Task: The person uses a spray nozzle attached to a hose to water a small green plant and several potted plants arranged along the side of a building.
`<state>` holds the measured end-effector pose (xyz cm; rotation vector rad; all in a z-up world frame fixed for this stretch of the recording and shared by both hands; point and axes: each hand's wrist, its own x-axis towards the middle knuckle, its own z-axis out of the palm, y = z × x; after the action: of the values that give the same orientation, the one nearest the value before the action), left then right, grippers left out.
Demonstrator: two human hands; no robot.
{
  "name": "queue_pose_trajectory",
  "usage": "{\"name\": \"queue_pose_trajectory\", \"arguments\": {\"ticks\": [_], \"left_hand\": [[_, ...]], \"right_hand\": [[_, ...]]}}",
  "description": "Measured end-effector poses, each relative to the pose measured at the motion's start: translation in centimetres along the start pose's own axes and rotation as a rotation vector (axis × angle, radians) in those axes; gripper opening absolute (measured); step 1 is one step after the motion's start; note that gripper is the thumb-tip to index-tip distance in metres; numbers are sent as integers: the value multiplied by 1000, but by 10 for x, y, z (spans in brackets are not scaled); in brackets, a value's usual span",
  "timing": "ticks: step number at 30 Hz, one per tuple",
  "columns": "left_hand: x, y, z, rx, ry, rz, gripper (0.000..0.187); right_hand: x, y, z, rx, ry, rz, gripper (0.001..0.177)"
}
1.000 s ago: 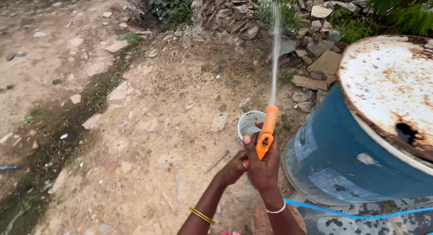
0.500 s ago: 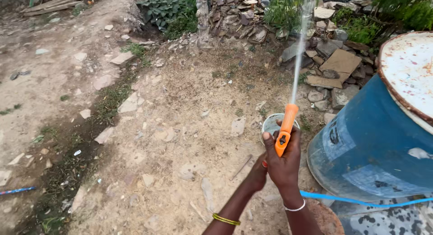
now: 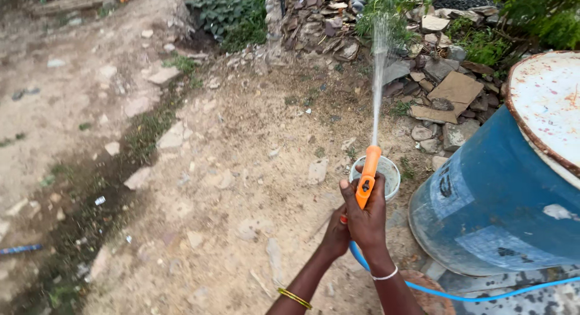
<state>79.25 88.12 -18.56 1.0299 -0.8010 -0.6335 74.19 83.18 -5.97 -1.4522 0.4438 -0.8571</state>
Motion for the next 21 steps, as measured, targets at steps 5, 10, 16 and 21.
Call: {"name": "queue_pose_trajectory", "arguments": {"ticks": [5, 10, 16, 21], "left_hand": [[19, -6, 28, -12, 32, -9, 122], [45, -13, 43, -116, 57, -68, 106], [66, 18, 15, -207, -22, -170, 89], [70, 62, -36, -287, -73, -143, 86]], "right_hand": [[11, 11, -49, -92, -170, -157, 61], [-2, 42, -87, -142, -255, -262, 95], [-40, 95, -95, -306, -392, 52, 63], [-52, 177, -108, -688, -376, 188, 29]]}}
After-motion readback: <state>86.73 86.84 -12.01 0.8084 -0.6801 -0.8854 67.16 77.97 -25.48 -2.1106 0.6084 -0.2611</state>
